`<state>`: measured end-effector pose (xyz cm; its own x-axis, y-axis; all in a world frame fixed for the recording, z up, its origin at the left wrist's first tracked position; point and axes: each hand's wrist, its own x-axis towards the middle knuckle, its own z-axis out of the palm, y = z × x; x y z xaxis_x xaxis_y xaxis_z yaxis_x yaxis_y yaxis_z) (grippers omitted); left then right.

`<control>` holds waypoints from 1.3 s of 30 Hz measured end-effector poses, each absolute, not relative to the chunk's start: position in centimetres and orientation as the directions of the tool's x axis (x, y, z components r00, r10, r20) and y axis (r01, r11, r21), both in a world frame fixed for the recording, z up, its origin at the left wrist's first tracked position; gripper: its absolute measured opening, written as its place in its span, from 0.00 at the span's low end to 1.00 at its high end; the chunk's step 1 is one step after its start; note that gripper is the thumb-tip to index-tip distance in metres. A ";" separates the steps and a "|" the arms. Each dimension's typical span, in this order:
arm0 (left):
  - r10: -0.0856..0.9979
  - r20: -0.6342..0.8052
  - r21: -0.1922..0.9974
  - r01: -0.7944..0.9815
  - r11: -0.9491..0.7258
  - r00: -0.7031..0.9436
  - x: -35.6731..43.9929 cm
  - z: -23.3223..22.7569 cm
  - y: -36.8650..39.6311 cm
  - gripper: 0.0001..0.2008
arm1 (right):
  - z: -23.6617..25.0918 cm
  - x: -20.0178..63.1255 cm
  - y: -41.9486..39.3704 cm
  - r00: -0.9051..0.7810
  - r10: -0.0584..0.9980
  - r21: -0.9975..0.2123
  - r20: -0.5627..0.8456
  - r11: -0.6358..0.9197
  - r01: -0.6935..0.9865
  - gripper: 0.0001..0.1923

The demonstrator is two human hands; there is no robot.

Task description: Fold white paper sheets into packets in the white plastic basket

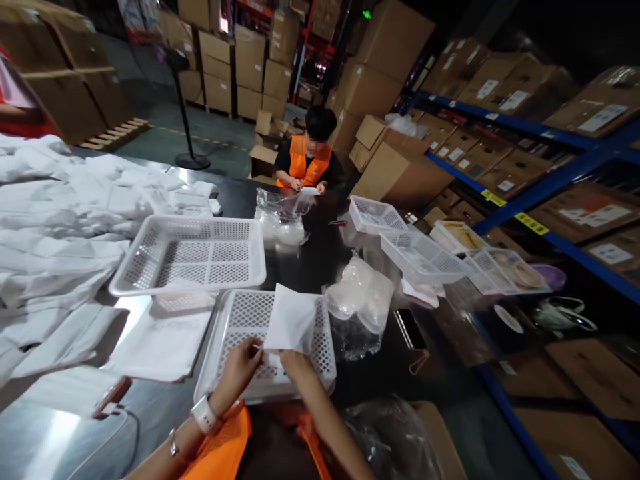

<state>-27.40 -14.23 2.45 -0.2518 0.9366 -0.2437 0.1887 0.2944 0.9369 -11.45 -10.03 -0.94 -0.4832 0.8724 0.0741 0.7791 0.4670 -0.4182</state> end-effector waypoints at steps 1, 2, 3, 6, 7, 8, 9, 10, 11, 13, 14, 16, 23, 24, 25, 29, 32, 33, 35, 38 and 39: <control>0.934 -0.252 0.938 0.171 0.300 -0.255 -27.5 2.4 -14.3 0.10 | -0.7 -11.4 -10.5 -0.505 0.860 -0.407 0.068 0.487 0.773 0.06; 0.926 -0.278 0.941 0.121 0.315 -0.254 -27.5 2.3 -14.3 0.11 | -0.5 -11.5 -11.0 -0.526 0.847 -0.392 0.075 0.510 0.766 0.05; 0.916 -0.318 0.940 0.046 0.338 -0.244 -27.4 2.2 -14.3 0.12 | -0.3 -11.6 -11.5 -0.536 0.838 -0.379 0.098 0.530 0.759 0.06; 0.872 -0.457 0.883 -0.209 0.420 -0.177 -27.0 1.7 -14.5 0.19 | 0.0 -12.1 -12.7 -0.504 0.837 -0.363 0.215 0.547 0.754 0.10; 0.859 -0.489 0.858 -0.263 0.442 -0.152 -26.8 1.4 -14.5 0.21 | 0.0 -12.2 -12.9 -0.483 0.842 -0.371 0.241 0.540 0.756 0.10; 0.848 -0.514 0.836 -0.298 0.460 -0.132 -26.6 1.2 -14.6 0.23 | 0.0 -12.3 -13.0 -0.465 0.849 -0.384 0.251 0.528 0.757 0.09; 0.839 -0.532 0.819 -0.320 0.476 -0.116 -26.4 1.0 -14.6 0.24 | -0.1 -12.4 -13.1 -0.455 0.855 -0.398 0.249 0.519 0.756 0.08; 0.830 -0.549 0.802 -0.343 0.489 -0.101 -26.2 0.7 -14.6 0.26 | -0.2 -12.4 -13.1 -0.452 0.859 -0.409 0.241 0.512 0.755 0.08; 0.822 -0.564 0.784 -0.365 0.503 -0.079 -26.0 0.5 -14.6 0.27 | -0.2 -12.3 -13.1 -0.451 0.863 -0.418 0.229 0.506 0.754 0.08; 0.813 -0.581 0.754 -0.394 0.525 -0.028 -25.7 0.1 -14.5 0.28 | -0.3 -12.2 -13.0 -0.451 0.870 -0.433 0.199 0.491 0.756 0.09; 0.813 -0.582 0.747 -0.400 0.532 -0.006 -25.6 0.0 -14.5 0.27 | -0.2 -12.1 -13.0 -0.447 0.875 -0.442 0.186 0.481 0.757 0.10; 0.811 -0.584 0.735 -0.407 0.542 0.025 -25.4 -0.2 -14.3 0.26 | -0.2 -12.0 -13.0 -0.434 0.885 -0.459 0.168 0.460 0.760 0.11; 0.779 -0.626 0.712 -0.424 0.559 -0.024 -25.3 0.4 -14.3 0.23 | -0.6 -12.6 -13.3 -0.419 0.890 -0.451 0.179 0.452 0.769 0.14; 0.773 -0.633 0.710 -0.426 0.561 -0.036 -25.2 0.5 -14.4 0.23 | -0.7 -12.7 -13.5 -0.415 0.889 -0.461 0.191 0.455 0.762 0.14; 0.768 -0.638 0.709 -0.425 0.563 -0.048 -25.2 0.7 -14.6 0.22 | -0.7 -12.8 -13.7 -0.410 0.889 -0.483 0.204 0.455 0.748 0.13; 0.759 -0.644 0.720 -0.412 0.559 -0.095 -25.2 1.3 -15.0 0.20 | -0.4 -12.6 -14.9 -0.275 0.925 -0.731 0.262 0.377 0.569 0.09; 0.744 -0.658 0.715 -0.409 0.567 -0.118 -25.5 1.5 -15.2 0.20 | 0.2 -10.3 -15.0 -0.035 0.992 -0.959 0.119 0.125 0.254 0.14; 0.735 -0.667 0.708 -0.412 0.574 -0.122 -25.6 1.5 -15.3 0.21 | 0.4 -8.7 -14.7 0.033 0.999 -0.992 0.027 0.023 0.126 0.15; 0.716 -0.688 0.689 -0.416 0.593 -0.118 -25.7 1.5 -15.5 0.22 | 1.0 -3.9 -14.1 0.145 0.980 -0.988 -0.135 -0.122 -0.095 0.18; 0.723 -0.680 0.691 -0.433 0.579 -0.118 -25.7 1.4 -16.2 0.24 | 1.5 5.7 -14.2 0.338 0.931 -0.981 -0.137 -0.082 -0.174 0.19; 0.736 -0.667 0.700 -0.439 0.562 -0.121 -25.7 1.3 -16.5 0.24 | 1.5 9.0 -14.8 0.389 0.916 -0.990 -0.101 -0.052 -0.134 0.17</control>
